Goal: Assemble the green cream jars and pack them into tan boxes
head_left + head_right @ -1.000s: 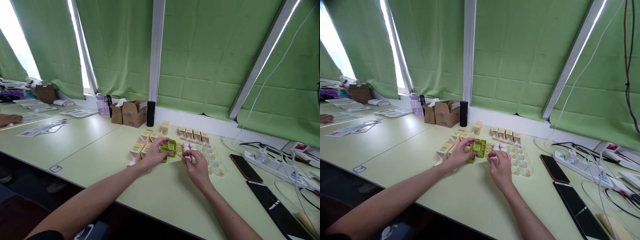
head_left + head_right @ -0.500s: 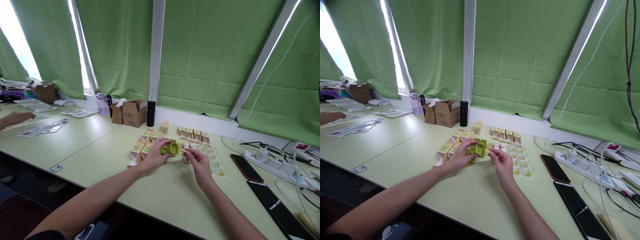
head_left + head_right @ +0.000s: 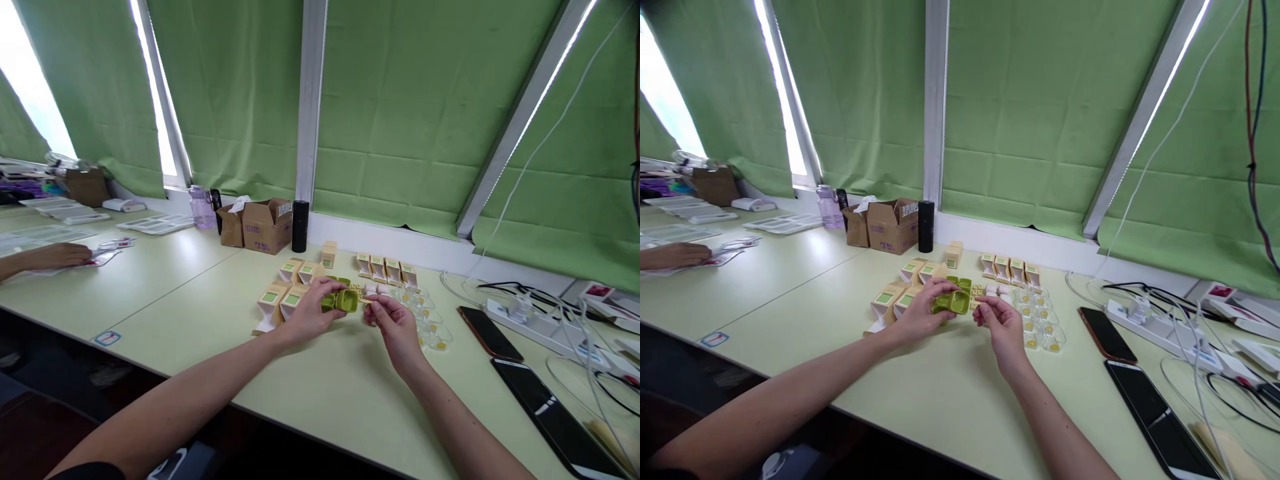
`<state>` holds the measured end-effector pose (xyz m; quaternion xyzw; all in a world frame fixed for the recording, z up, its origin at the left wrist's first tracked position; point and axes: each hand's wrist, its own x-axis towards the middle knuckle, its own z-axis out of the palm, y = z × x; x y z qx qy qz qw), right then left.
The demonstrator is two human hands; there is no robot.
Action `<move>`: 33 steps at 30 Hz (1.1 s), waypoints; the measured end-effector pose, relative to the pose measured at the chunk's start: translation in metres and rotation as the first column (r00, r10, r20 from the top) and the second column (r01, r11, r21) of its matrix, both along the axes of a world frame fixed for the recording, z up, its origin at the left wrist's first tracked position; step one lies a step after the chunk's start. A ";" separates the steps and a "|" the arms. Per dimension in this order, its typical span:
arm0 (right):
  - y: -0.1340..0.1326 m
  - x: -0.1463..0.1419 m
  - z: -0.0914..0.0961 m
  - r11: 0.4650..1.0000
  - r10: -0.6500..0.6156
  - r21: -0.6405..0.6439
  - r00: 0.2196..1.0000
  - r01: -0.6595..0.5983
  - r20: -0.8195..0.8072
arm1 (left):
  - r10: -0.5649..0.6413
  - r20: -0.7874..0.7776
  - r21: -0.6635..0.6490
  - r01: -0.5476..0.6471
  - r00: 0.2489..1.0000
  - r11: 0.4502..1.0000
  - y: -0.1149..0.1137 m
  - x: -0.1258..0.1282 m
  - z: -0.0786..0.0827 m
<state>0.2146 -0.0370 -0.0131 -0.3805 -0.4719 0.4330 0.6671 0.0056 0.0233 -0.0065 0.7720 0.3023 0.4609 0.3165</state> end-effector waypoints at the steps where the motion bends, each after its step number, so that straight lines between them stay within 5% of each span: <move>1: -0.001 -0.001 0.000 1.000 0.006 0.006 1.000 -0.006 0.006 | -0.001 0.000 0.003 0.001 1.000 1.000 0.000 0.000 0.000; 13: -0.006 -0.005 0.001 0.990 -0.083 0.122 0.986 0.065 0.147 | -0.030 -0.025 0.039 0.031 0.999 0.999 -0.003 0.001 0.002; 20: -0.013 -0.007 -0.001 0.949 -0.259 0.275 0.879 0.154 0.401 | -0.054 -0.040 0.079 0.057 0.998 0.995 -0.008 0.001 0.004; 33: -0.016 -0.008 0.000 0.884 -0.399 0.437 0.753 0.165 0.524 | -0.081 -0.063 0.123 0.089 0.995 0.988 -0.010 0.000 0.005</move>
